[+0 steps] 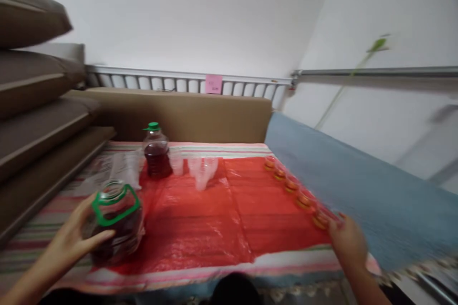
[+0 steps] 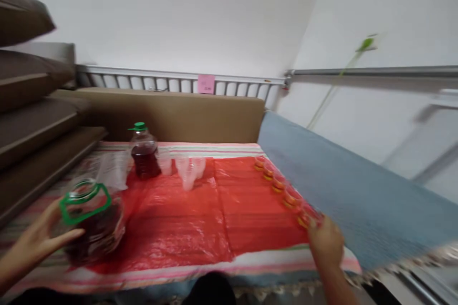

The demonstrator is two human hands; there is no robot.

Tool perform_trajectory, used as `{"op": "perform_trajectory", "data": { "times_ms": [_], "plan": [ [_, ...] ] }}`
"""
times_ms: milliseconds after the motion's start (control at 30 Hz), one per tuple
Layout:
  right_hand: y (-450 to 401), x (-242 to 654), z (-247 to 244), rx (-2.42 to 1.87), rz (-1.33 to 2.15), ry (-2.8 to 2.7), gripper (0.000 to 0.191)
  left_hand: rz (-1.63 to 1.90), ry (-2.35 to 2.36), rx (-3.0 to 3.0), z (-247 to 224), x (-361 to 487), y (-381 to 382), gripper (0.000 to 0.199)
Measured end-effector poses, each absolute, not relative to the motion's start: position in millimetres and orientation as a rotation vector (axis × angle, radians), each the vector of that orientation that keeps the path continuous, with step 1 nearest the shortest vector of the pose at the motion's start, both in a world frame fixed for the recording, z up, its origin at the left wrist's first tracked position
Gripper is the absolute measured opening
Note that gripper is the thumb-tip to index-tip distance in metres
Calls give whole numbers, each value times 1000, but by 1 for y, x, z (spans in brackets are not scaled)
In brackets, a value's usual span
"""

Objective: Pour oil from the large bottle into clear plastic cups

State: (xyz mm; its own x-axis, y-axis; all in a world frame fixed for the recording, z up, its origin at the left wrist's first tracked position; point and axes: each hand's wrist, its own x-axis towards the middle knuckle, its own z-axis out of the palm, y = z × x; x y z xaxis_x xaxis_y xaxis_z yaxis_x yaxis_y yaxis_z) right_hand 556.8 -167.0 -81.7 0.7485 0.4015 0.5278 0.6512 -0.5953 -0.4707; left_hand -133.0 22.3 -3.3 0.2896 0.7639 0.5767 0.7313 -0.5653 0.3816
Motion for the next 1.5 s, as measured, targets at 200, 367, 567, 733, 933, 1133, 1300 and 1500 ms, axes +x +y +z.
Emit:
{"op": "perform_trajectory", "data": {
  "times_ms": [200, 367, 567, 733, 933, 1133, 1300, 1500],
  "plan": [
    [-113, 477, -56, -1952, -207, -1126, 44, 1156, 1396, 2463, -12, -137, 21, 78],
    [-34, 362, -50, -1675, 112, -1435, 34, 1205, 1375, 2410, -11, -132, 16, 80],
    [41, 283, -51, -1786, 245, -1548, 49, 1241, 1284, 2434, -6, -128, 13, 80],
    [84, 266, -26, -2126, 221, -1706, 49, 1259, 1264, 2385, -6, -127, 13, 85],
    [104, 258, -15, -2220, 278, -1765, 15, 1297, 1213, 2338, -7, -124, 12, 87],
    [98, 244, -7, -2180, 290, -1792, 5, 1285, 1220, 2313, -6, -123, 11, 87],
    [89, 229, 1, -2128, 286, -1791, 4, 1298, 1226, 2289, -4, -121, 11, 86],
    [77, 214, 8, -2015, 212, -1807, 14, 1314, 1179, 2275, 1, -120, 10, 86]
  ]
}}
